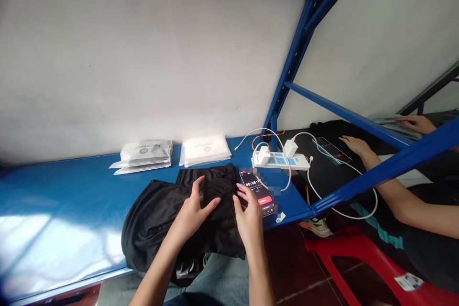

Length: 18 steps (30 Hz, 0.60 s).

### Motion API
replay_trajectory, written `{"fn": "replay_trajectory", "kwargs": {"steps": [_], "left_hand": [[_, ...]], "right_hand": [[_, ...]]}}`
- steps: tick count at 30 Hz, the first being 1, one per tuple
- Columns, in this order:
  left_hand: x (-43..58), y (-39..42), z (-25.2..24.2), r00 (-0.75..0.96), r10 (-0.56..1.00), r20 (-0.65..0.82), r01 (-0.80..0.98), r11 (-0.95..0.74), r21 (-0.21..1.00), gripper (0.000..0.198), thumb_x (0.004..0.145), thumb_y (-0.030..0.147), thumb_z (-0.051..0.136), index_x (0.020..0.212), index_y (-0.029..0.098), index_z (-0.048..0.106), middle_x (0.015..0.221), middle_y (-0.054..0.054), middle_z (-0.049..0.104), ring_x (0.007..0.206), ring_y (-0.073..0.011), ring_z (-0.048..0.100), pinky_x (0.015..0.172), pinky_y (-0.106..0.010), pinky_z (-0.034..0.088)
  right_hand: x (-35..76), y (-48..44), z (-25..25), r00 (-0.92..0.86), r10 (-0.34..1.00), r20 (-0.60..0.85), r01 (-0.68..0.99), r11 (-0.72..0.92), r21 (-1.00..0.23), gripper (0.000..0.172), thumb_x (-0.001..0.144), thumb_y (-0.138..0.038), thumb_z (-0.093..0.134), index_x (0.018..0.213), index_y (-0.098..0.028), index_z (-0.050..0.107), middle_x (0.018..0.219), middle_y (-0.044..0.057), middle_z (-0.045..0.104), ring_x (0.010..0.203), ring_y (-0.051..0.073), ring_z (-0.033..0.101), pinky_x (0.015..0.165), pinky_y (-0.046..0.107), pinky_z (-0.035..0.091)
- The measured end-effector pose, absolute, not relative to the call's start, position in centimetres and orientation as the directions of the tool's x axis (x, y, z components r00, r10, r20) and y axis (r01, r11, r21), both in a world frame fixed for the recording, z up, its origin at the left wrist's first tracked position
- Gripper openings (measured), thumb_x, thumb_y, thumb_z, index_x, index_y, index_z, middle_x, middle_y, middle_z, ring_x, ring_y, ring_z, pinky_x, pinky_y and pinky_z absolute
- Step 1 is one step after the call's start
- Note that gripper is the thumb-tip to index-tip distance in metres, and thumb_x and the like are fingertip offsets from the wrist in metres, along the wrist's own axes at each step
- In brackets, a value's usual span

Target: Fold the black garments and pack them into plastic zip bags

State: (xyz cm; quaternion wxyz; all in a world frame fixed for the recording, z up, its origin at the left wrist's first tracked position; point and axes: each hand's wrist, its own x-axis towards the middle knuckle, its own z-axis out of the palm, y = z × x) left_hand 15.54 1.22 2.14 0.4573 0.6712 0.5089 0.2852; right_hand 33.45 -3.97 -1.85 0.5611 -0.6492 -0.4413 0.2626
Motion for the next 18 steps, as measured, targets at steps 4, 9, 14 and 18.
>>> {"fn": "replay_trajectory", "kwargs": {"steps": [4, 9, 14, 18], "left_hand": [[17.2, 0.9, 0.1, 0.368, 0.929, -0.035, 0.041, 0.021, 0.999, 0.099, 0.083, 0.039, 0.078, 0.160, 0.025, 0.018, 0.148, -0.014, 0.057, 0.133, -0.0267, 0.060, 0.112, -0.040, 0.046], [17.6, 0.5, -1.1, 0.359, 0.933, 0.021, -0.190, 0.051, 0.980, 0.106, 0.080, 0.026, 0.081, 0.162, 0.035, 0.013, 0.163, -0.010, 0.040, 0.145, -0.0274, 0.047, 0.118, -0.044, 0.043], [16.4, 0.6, 0.7, 0.404, 0.915, 0.017, -0.258, 0.096, 0.961, 0.103, 0.081, 0.027, 0.079, 0.161, 0.036, 0.015, 0.160, -0.010, 0.044, 0.141, -0.0287, 0.052, 0.114, -0.045, 0.048], [14.8, 1.1, 3.1, 0.490, 0.870, 0.057, -0.304, 0.109, 0.946, 0.101, 0.079, 0.025, 0.081, 0.160, 0.036, 0.022, 0.161, -0.009, 0.044, 0.143, -0.0295, 0.051, 0.113, -0.043, 0.050]], "right_hand": [[33.6, -3.9, -1.8, 0.480, 0.868, 0.127, 0.258, -0.001, -0.966, 0.040, 0.090, -0.047, 0.066, 0.123, -0.026, 0.065, 0.134, 0.013, 0.067, 0.118, 0.032, 0.069, 0.088, 0.046, 0.063], [33.6, -4.0, -1.8, 0.454, 0.885, 0.104, 0.198, 0.013, -0.980, 0.043, 0.089, -0.051, 0.068, 0.124, -0.026, 0.065, 0.137, 0.013, 0.064, 0.123, 0.032, 0.065, 0.093, 0.048, 0.061], [33.3, -4.1, 0.0, 0.442, 0.883, 0.160, 0.181, 0.087, -0.980, 0.048, 0.087, -0.048, 0.073, 0.129, -0.027, 0.063, 0.143, 0.010, 0.060, 0.140, 0.029, 0.052, 0.121, 0.051, 0.039], [32.3, -4.1, 2.6, 0.305, 0.952, 0.040, -0.113, 0.078, -0.990, 0.070, 0.087, -0.043, 0.076, 0.149, -0.038, 0.044, 0.156, 0.005, 0.052, 0.145, 0.027, 0.048, 0.119, 0.049, 0.042]]}}
